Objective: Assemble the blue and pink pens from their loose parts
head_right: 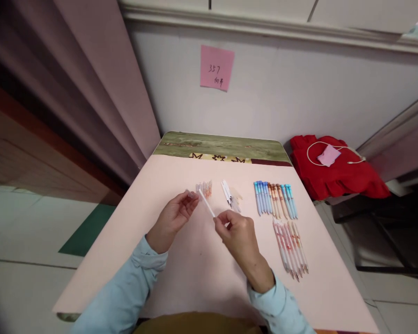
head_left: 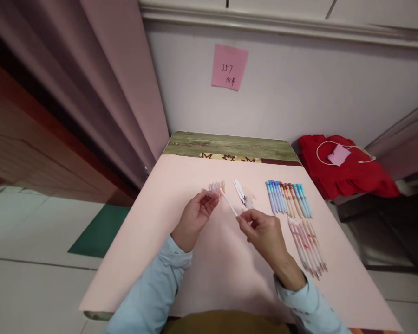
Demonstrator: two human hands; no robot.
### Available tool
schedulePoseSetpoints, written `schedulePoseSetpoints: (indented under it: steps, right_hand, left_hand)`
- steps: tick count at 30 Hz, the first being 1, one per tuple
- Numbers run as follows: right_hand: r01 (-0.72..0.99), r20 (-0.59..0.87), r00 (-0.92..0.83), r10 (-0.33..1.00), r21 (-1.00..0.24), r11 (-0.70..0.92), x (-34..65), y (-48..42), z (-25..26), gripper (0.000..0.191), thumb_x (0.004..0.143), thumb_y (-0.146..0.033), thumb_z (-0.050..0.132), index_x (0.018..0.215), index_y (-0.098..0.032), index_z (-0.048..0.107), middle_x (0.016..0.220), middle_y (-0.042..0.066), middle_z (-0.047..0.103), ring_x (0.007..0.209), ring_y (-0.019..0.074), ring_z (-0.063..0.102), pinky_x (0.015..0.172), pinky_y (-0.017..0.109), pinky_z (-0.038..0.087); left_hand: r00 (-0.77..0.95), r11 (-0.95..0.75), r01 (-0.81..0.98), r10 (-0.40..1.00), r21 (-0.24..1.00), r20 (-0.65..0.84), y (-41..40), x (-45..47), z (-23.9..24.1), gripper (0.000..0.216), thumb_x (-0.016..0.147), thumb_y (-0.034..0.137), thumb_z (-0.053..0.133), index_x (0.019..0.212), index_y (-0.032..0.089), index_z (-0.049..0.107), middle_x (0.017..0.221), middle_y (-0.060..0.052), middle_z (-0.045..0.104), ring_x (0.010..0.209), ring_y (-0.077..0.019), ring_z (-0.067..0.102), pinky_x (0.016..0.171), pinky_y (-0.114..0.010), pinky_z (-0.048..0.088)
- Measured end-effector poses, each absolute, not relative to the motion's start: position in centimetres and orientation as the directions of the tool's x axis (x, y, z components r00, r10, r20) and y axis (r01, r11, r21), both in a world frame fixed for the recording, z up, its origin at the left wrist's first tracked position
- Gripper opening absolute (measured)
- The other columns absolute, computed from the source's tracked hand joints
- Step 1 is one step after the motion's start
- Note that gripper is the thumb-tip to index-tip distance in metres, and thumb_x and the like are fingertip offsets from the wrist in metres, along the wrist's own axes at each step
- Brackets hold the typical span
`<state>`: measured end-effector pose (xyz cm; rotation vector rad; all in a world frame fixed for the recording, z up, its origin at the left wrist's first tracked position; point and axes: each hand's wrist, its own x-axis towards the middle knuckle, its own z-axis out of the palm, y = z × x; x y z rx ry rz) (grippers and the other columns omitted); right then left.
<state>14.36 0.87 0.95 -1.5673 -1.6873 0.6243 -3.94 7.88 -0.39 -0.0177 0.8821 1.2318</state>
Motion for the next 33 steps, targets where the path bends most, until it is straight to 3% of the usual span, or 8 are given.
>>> schedulePoseSetpoints:
  steps: [4,9,16,23,28,33]
  right_hand:
    - [0.551,0.111,-0.009,0.994,-0.829,0.098,13.9,-0.5,1.5,0.020,0.083,-0.032,0.062,0.067,-0.021,0.065,0.047,-0.004,0.059,0.035,0.0098,0.054,0.039,0.018,0.039]
    - [0.626,0.123,-0.004,0.992,-0.774,0.099,13.9,-0.3,1.1,0.020,0.082,-0.032,0.062,0.066,-0.021,0.064,0.049,-0.003,0.060,0.040,0.0112,0.057,0.043,0.019,0.040]
    - [0.636,0.068,0.013,0.998,-0.771,0.044,13.9,-0.7,0.9,0.021,0.082,-0.034,0.061,0.066,-0.021,0.062,0.050,-0.003,0.059,0.044,0.0119,0.056,0.046,0.020,0.038]
    - [0.617,0.126,0.062,0.990,-0.785,0.062,14.1,-0.8,1.7,0.023,0.084,-0.035,0.061,0.066,-0.021,0.059,0.050,-0.004,0.056,0.042,0.0103,0.051,0.045,0.020,0.036]
    - [0.559,0.225,0.147,0.963,-0.822,0.106,14.5,-1.0,2.8,0.022,0.085,-0.036,0.063,0.070,-0.021,0.062,0.050,-0.004,0.058,0.043,0.0110,0.057,0.047,0.020,0.042]
    - [0.503,0.244,0.150,0.958,-0.853,0.138,13.7,-1.3,2.6,0.019,0.084,-0.037,0.067,0.076,-0.021,0.067,0.051,-0.004,0.061,0.044,0.0116,0.060,0.048,0.020,0.046]
  left_hand:
    - [0.043,0.363,-0.801,0.829,0.477,-0.558,7.5,-3.2,0.4,0.022,0.090,0.012,0.056,0.069,0.012,0.063,0.064,-0.006,0.068,0.060,-0.0129,0.067,0.064,-0.023,0.057]
    - [0.045,0.367,-0.766,0.850,0.529,-0.524,6.9,-3.2,0.8,0.018,0.085,0.013,0.060,0.067,0.013,0.063,0.065,-0.007,0.069,0.061,-0.0135,0.067,0.065,-0.025,0.057]
    - [-0.060,0.249,-0.669,0.921,0.701,-0.384,6.3,-3.2,0.4,0.011,0.077,0.022,0.067,0.073,0.012,0.065,0.069,-0.005,0.068,0.065,-0.0158,0.067,0.069,-0.030,0.057]
    - [-0.189,0.125,-0.495,0.950,0.860,-0.247,5.9,-2.8,0.2,0.026,0.075,0.036,0.073,0.081,0.016,0.057,0.072,-0.002,0.067,0.065,-0.0175,0.068,0.067,-0.034,0.057]
    - [-0.149,0.158,-0.547,0.948,0.822,-0.281,5.7,-2.6,0.2,0.025,0.075,0.033,0.075,0.079,0.016,0.057,0.071,-0.004,0.067,0.065,-0.0177,0.068,0.068,-0.035,0.058]
    - [-0.028,0.274,-0.665,0.920,0.694,-0.391,4.9,-2.0,-0.2,0.019,0.078,0.026,0.074,0.076,0.013,0.062,0.071,-0.009,0.071,0.068,-0.0193,0.070,0.071,-0.034,0.058]
